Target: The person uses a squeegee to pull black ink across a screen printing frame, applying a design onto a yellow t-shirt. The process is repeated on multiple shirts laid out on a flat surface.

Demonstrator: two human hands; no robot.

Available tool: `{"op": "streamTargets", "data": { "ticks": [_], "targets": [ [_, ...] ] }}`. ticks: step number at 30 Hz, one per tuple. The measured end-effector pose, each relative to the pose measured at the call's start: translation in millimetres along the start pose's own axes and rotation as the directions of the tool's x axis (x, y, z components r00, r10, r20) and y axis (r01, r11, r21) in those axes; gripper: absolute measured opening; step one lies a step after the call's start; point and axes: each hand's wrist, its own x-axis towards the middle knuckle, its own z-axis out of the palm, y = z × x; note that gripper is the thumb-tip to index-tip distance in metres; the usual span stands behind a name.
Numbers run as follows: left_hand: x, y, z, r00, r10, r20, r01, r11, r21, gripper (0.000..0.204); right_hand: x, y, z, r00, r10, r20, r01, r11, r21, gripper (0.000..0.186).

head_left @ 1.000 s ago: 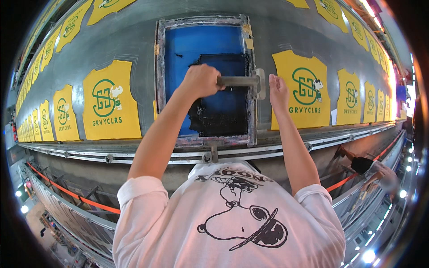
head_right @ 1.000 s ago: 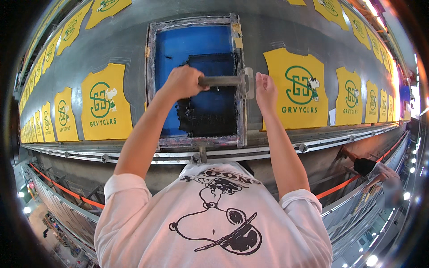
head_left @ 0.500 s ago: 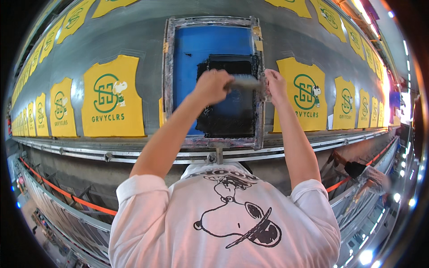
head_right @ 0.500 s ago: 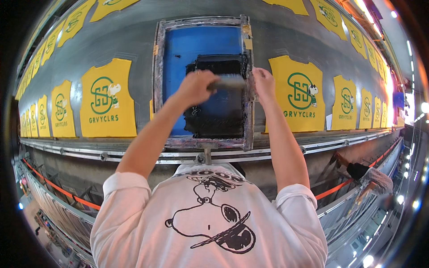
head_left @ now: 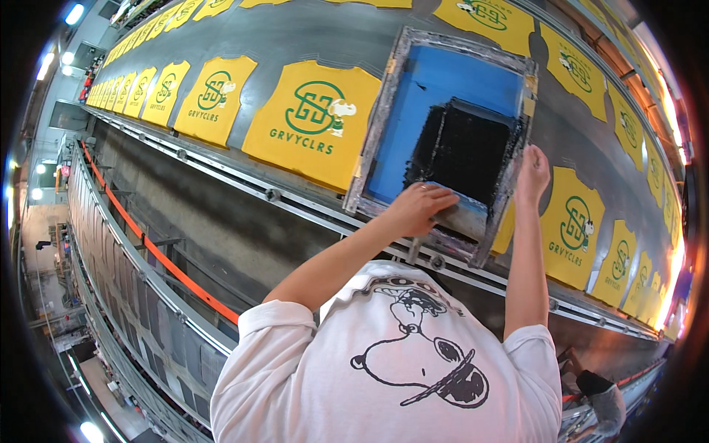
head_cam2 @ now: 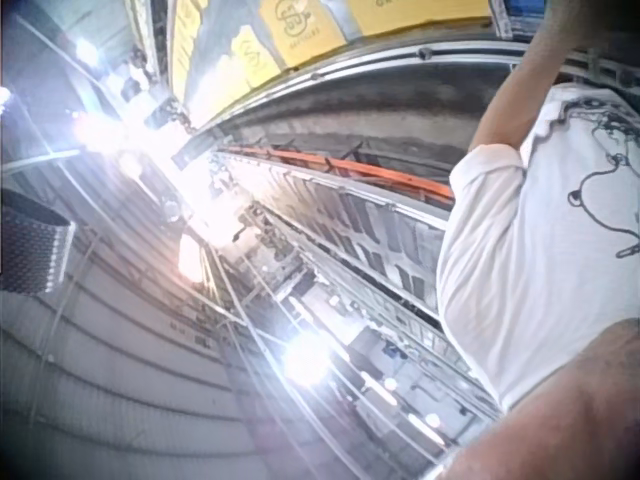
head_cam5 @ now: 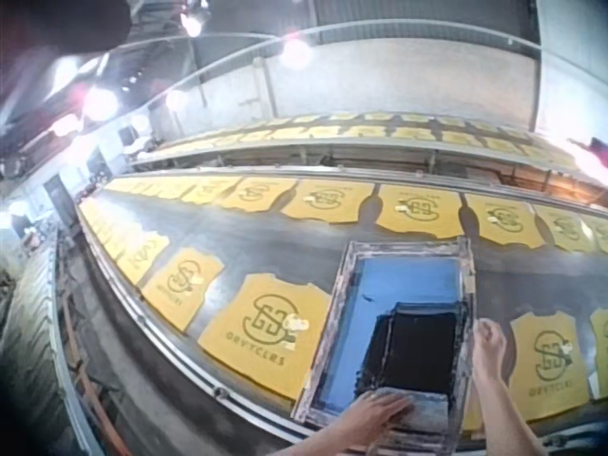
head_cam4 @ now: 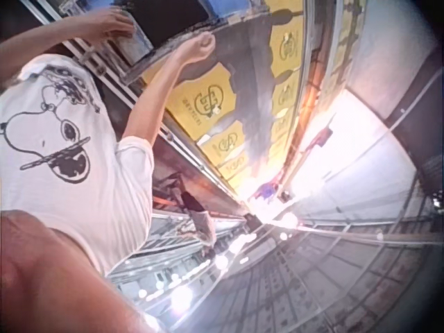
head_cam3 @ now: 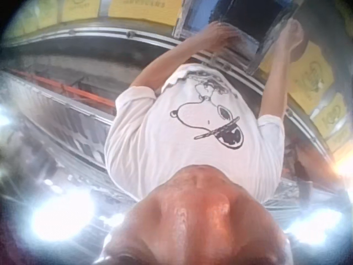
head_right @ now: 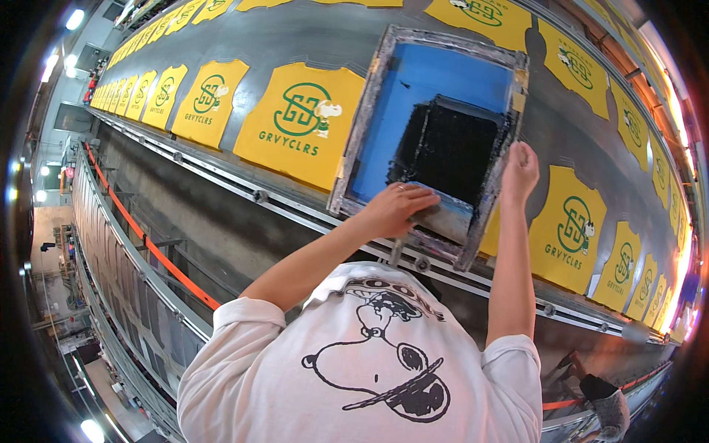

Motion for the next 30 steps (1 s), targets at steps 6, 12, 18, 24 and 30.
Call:
{"op": "streamTargets", "data": {
  "ticks": [6, 12, 18, 24, 30],
  "targets": [
    [-58.8, -114.0, -89.3, 0.981, -0.136, 0.140, 0.130, 0.990, 0.053, 0.058, -87.2, -34.2, 141.8, 0.982, 0.175, 0.074, -0.181, 0.980, 0.085, 0.035],
    [-138.6, -196.1, -138.0, 0.979, -0.167, 0.114, 0.158, 0.984, 0.083, 0.055, -161.1, -51.6, 254.5, 0.986, 0.162, 0.042, -0.165, 0.984, 0.061, 0.031],
    [-137.0, -237.8, -181.5, 0.974, -0.136, 0.183, 0.116, 0.986, 0.117, 0.053, -168.7, -38.8, 302.0, 0.965, 0.251, 0.071, -0.247, 0.967, -0.063, 0.033],
    [-39.5, -295.7, -207.6, 0.997, -0.033, 0.067, 0.028, 0.997, 0.075, 0.040, -179.9, -46.1, 299.7, 0.974, 0.212, 0.078, -0.195, 0.963, -0.187, 0.040],
    [59.7, -334.9, -226.8, 0.942, -0.200, 0.271, 0.172, 0.977, 0.124, 0.032, -180.1, -49.2, 301.7, 0.967, 0.240, 0.083, -0.217, 0.952, -0.214, 0.041]
  ]
}}
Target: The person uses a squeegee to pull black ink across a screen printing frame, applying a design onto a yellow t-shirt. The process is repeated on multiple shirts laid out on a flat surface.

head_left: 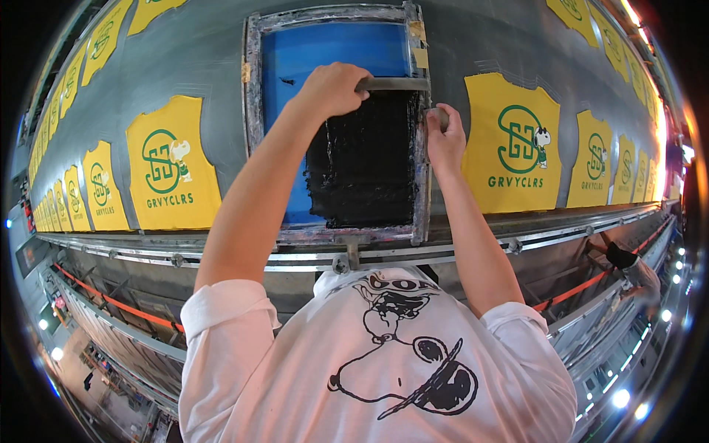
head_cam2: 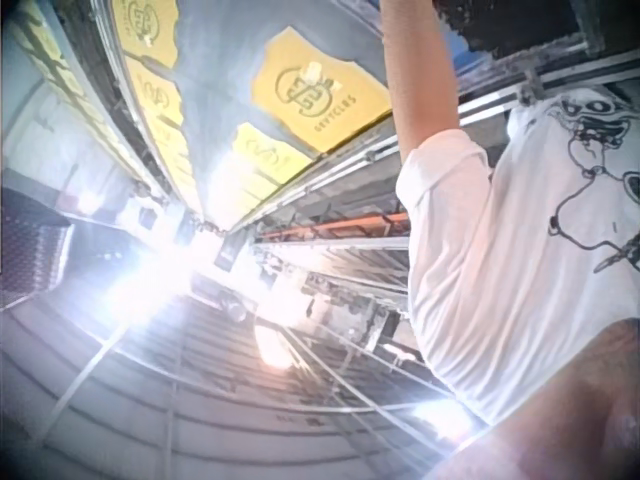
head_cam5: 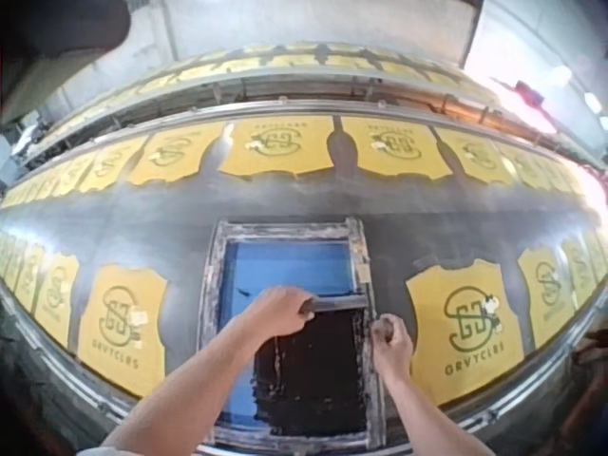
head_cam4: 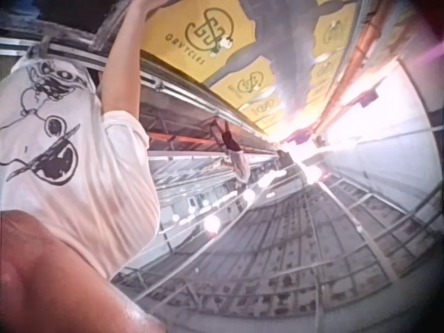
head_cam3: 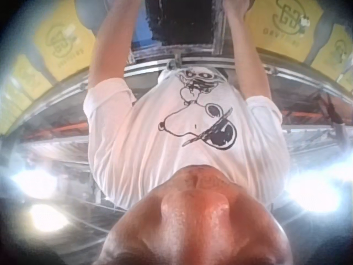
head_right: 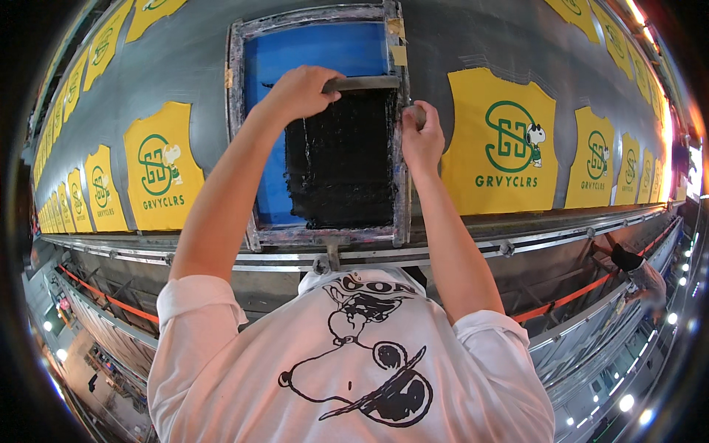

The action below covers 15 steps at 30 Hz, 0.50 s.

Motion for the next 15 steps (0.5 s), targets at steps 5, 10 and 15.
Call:
{"op": "streamTargets", "data": {
  "ticks": [5, 10, 15],
  "targets": [
    [17.8, -9.3, 6.0, 1.000, 0.018, -0.003, -0.017, 0.992, 0.122, 0.033, 14.0, -37.7, -7.9, 0.928, -0.341, -0.151, 0.298, 0.921, -0.250, 0.043],
    [19.3, -8.0, 7.3, 0.997, 0.019, -0.075, 0.000, 0.970, 0.244, 0.034, 71.3, -110.3, 5.0, 0.554, -0.610, 0.566, 0.821, 0.513, -0.251, 0.037],
    [16.6, -7.6, 13.8, 0.992, 0.040, -0.122, -0.012, 0.975, 0.222, 0.033, 64.3, -100.4, 22.6, 0.609, -0.554, 0.568, 0.793, 0.449, -0.412, 0.026]
  ]
}}
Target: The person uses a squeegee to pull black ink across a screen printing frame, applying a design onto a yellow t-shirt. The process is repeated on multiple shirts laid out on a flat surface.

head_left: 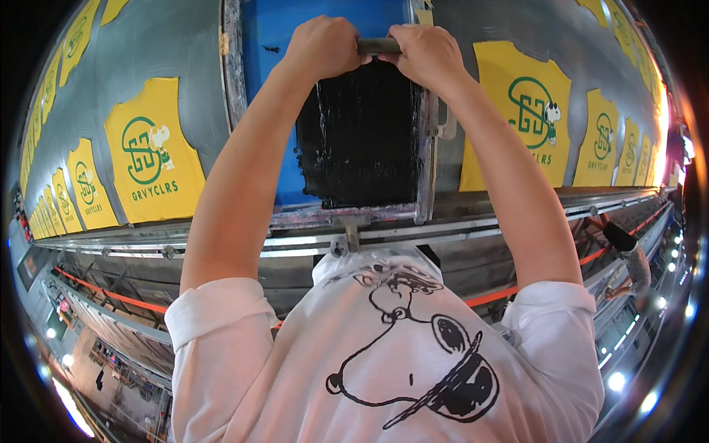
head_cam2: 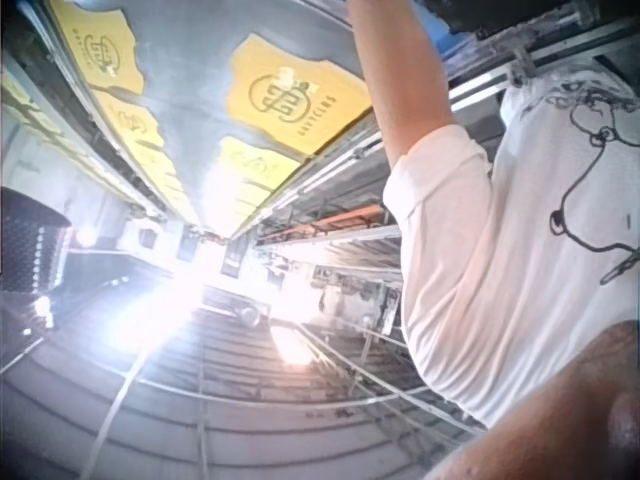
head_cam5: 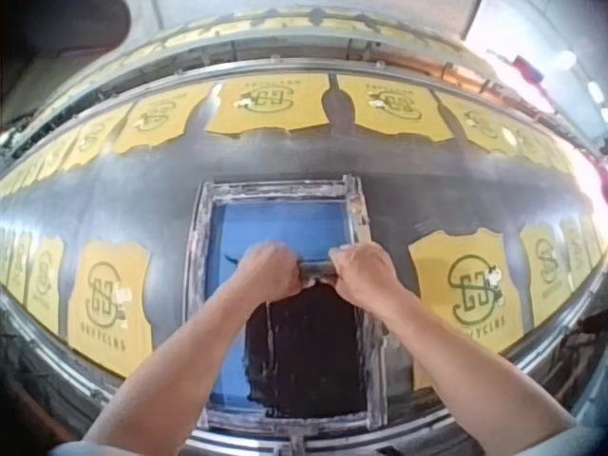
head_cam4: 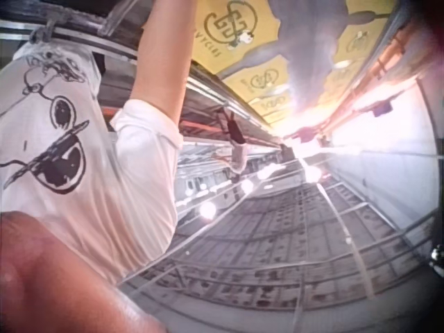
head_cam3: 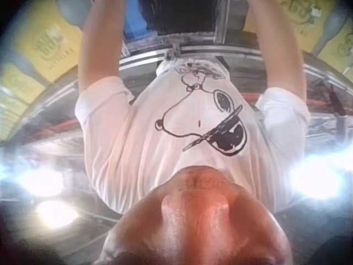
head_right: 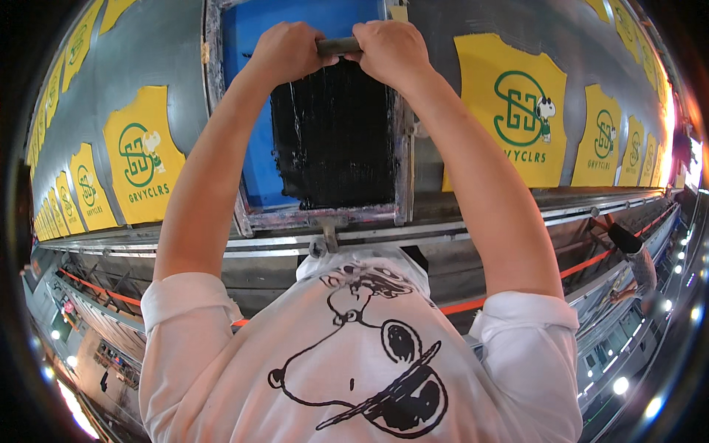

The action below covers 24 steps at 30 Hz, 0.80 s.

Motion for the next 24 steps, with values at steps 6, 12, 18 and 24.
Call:
{"op": "streamTargets", "data": {
  "ticks": [6, 12, 18, 24],
  "targets": [
    [-59.2, 27.4, 17.8, 0.996, -0.037, 0.079, 0.040, 0.999, -0.036, 0.030, -64.2, -25.5, 10.7, 0.998, -0.058, -0.010, 0.059, 0.996, 0.066, 0.024],
    [-151.9, 65.2, 45.7, 0.995, -0.041, 0.093, 0.051, 0.993, -0.106, 0.029, -153.9, -72.8, 13.0, 0.998, -0.055, 0.008, 0.054, 0.992, 0.113, 0.013],
    [-178.1, 68.1, 46.3, 0.995, 0.032, 0.094, -0.018, 0.990, -0.142, 0.023, -176.6, -85.9, 5.0, 0.997, -0.076, -0.004, 0.075, 0.979, 0.190, 0.015],
    [-97.3, 40.8, -2.0, 0.998, 0.007, 0.067, 0.000, 0.996, -0.090, 0.026, -87.9, -43.2, -17.1, 0.993, -0.105, -0.050, 0.109, 0.990, 0.086, 0.017]
  ]
}}
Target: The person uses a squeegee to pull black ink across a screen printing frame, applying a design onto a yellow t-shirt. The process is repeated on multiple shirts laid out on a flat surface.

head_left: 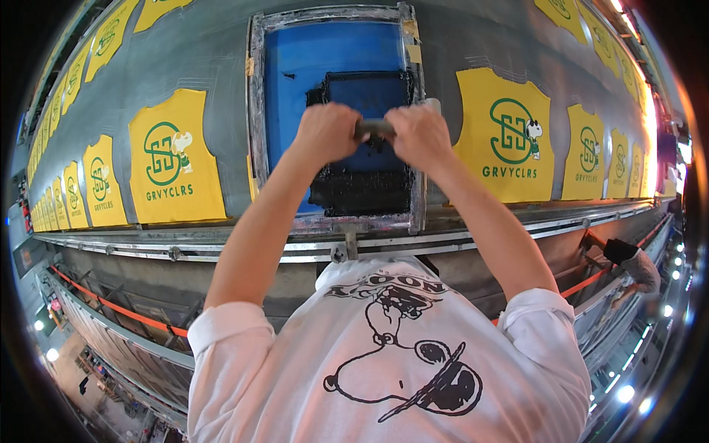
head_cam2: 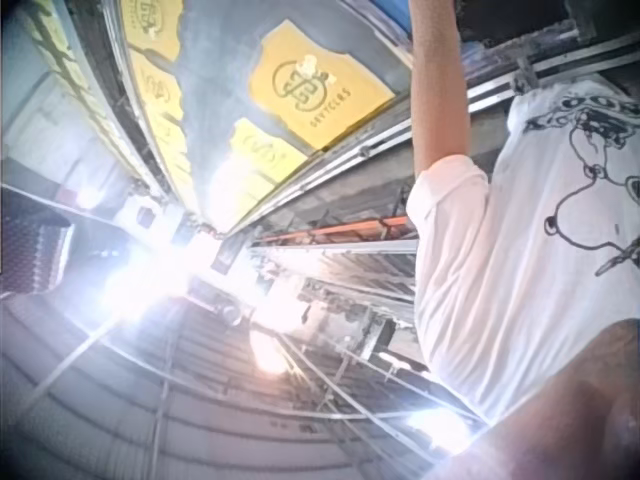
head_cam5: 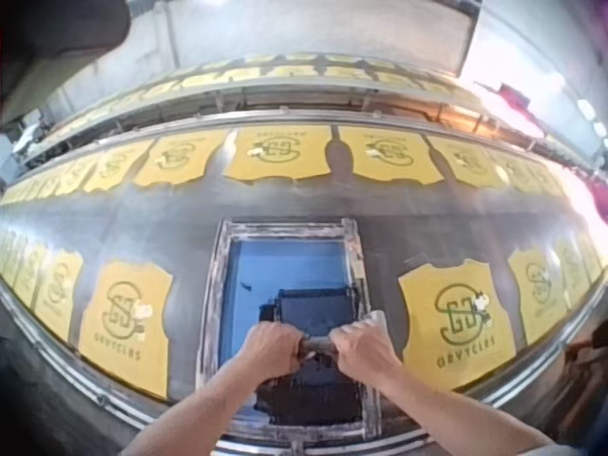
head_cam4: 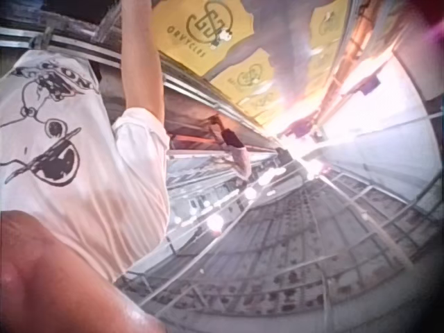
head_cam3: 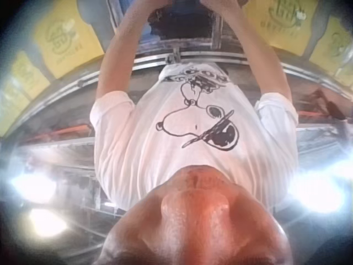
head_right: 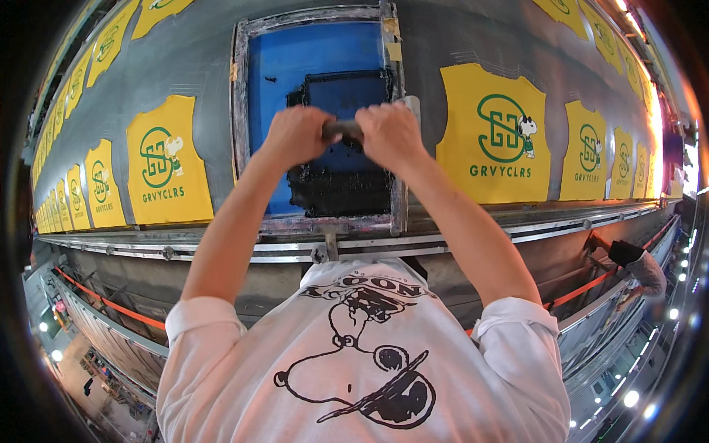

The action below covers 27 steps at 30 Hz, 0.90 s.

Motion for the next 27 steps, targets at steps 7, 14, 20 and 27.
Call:
{"op": "streamTargets", "data": {
  "ticks": [7, 14, 20, 27],
  "targets": [
    [84.6, -30.2, -8.8, 0.995, -0.097, -0.002, 0.097, 0.994, 0.053, 0.029, 71.0, 51.6, 15.3, 0.999, 0.054, 0.001, -0.054, 0.998, -0.034, 0.021],
    [65.2, -23.2, 7.4, 0.997, -0.041, -0.062, 0.045, 0.996, 0.073, 0.027, 43.7, 38.1, 25.9, 0.994, 0.099, 0.036, -0.098, 0.995, -0.025, 0.023],
    [-7.0, 7.7, 35.4, 0.998, -0.060, 0.014, 0.059, 0.997, 0.040, 0.026, -23.8, -7.1, 22.7, 0.991, 0.085, 0.101, -0.087, 0.996, 0.020, 0.023],
    [-64.9, 24.8, 47.7, 0.981, 0.021, 0.193, -0.025, 1.000, 0.019, 0.026, -86.2, -50.9, 15.4, 0.988, 0.122, 0.090, -0.141, 0.959, 0.247, 0.028]
  ]
}}
